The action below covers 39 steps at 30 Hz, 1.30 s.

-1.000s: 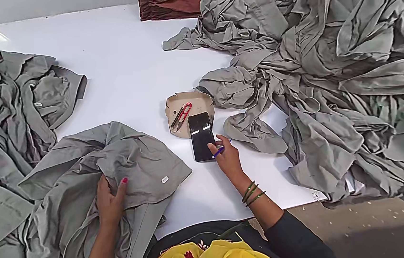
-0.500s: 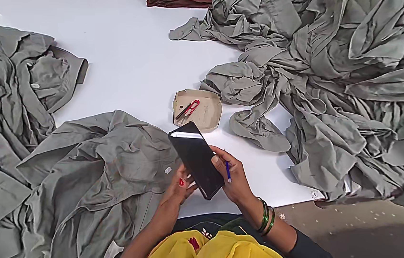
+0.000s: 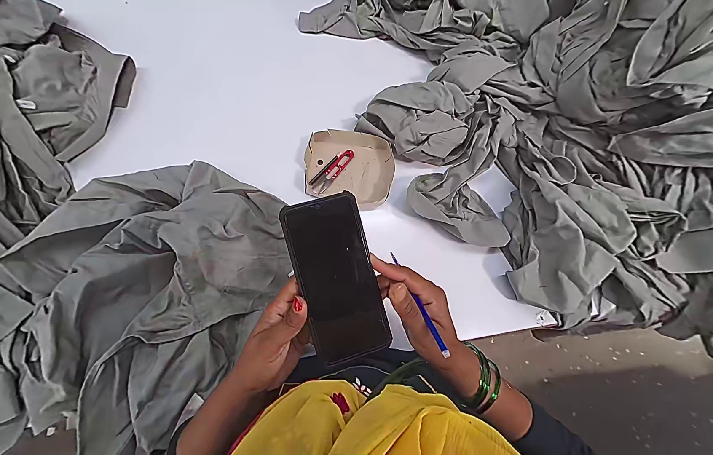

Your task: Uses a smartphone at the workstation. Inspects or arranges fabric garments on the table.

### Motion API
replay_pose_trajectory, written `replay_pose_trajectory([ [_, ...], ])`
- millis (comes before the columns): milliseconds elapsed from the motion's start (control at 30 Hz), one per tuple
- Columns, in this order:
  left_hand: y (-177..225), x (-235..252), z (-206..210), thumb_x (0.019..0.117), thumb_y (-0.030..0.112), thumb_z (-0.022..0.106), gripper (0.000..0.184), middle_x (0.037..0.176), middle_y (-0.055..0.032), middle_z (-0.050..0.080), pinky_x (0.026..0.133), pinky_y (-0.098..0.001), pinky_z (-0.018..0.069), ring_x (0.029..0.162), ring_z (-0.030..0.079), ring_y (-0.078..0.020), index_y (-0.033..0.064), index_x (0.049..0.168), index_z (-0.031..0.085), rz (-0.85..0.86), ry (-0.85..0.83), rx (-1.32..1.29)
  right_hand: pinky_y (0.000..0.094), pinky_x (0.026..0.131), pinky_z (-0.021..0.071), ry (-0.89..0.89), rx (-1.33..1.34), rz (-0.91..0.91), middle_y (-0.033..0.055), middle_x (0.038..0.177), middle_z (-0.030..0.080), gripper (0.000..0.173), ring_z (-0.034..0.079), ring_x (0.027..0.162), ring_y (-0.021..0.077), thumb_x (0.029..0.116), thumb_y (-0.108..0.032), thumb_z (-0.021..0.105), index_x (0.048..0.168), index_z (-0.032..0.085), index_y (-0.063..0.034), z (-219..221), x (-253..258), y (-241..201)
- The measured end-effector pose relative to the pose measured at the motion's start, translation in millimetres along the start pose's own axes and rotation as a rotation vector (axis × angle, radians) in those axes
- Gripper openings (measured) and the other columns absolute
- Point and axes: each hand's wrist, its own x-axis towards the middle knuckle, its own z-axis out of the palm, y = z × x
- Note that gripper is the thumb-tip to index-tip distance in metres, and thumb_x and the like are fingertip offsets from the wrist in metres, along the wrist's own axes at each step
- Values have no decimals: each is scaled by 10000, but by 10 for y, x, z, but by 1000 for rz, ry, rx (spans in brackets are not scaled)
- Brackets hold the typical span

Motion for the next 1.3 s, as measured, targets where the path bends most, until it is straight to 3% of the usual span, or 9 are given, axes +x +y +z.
replay_pose_trajectory([
  [233, 78, 50, -5, 1061, 268, 520, 362, 1323, 10, 680, 979, -316, 578, 1179, 674, -124, 232, 1419, 563, -11, -58, 7, 234, 956, 561, 17, 143, 27, -33, 1311, 698, 444, 676, 1084, 11, 1102, -330, 441, 1435, 599, -84, 23, 6, -21],
  [367, 84, 60, -25, 1067, 241, 509, 351, 1335, -1, 675, 1012, -327, 558, 1209, 660, -136, 228, 1412, 574, -23, -101, -61, 222, 830, 583, 79, 204, 79, -52, 1010, 749, 422, 695, 880, 15, 1094, -337, 462, 1339, 644, -45, 24, 79, -69],
  [533, 117, 70, -38, 1076, 201, 490, 378, 1391, -15, 643, 1065, -330, 523, 1261, 628, -139, 183, 1449, 551, -41, -199, -93, 221, 789, 573, 11, 567, 284, 15, 981, 742, 322, 691, 844, 47, 1047, -317, 580, 1181, 686, -43, -18, 161, -80],
  [633, 122, 82, -15, 1084, 216, 478, 376, 1390, 5, 640, 1070, -309, 514, 1262, 619, -112, 183, 1452, 547, -47, -239, -53, 235, 851, 577, -80, 813, 362, 36, 1048, 746, 230, 711, 946, 70, 1022, -287, 630, 1105, 703, -85, -27, 169, -37],
  [767, 138, 77, 17, 1084, 232, 479, 368, 1378, 22, 648, 1076, -302, 507, 1260, 615, -92, 189, 1440, 563, -48, -248, -11, 276, 977, 564, -171, 1046, 401, 61, 1171, 748, 245, 713, 1094, 113, 1025, -239, 617, 1196, 702, -86, -19, 156, -19],
  [900, 154, 68, 38, 1083, 240, 483, 377, 1383, 32, 643, 1064, -292, 511, 1254, 614, -81, 198, 1452, 551, -43, -251, 36, 293, 1018, 552, -223, 1125, 413, 70, 1224, 735, 293, 698, 1149, 130, 1032, -232, 603, 1267, 681, -75, -36, 161, -23],
  [1133, 154, 50, 74, 1080, 236, 489, 374, 1371, 45, 653, 1051, -276, 520, 1242, 621, -68, 197, 1443, 567, -12, -214, 77, 265, 967, 559, -136, 957, 403, 38, 1150, 746, 280, 705, 1082, 90, 1030, -323, 600, 1181, 695, -107, -32, 149, -46],
  [1233, 112, 46, 84, 1070, 244, 508, 358, 1355, 30, 663, 1046, -304, 532, 1236, 633, -97, 204, 1418, 578, 76, -107, 95, 232, 937, 544, -94, 441, 236, -32, 1140, 702, 467, 657, 1058, 26, 1038, -432, 563, 1312, 585, -54, 5, 119, -68],
  [1300, 84, 61, 74, 1060, 240, 525, 353, 1349, 2, 667, 1031, -333, 549, 1226, 650, -136, 218, 1409, 577, 137, -28, 69, 227, 984, 552, -128, 179, 148, 8, 1226, 671, 638, 641, 1126, 15, 1010, -389, 628, 1394, 463, 93, 46, 103, -126],
])
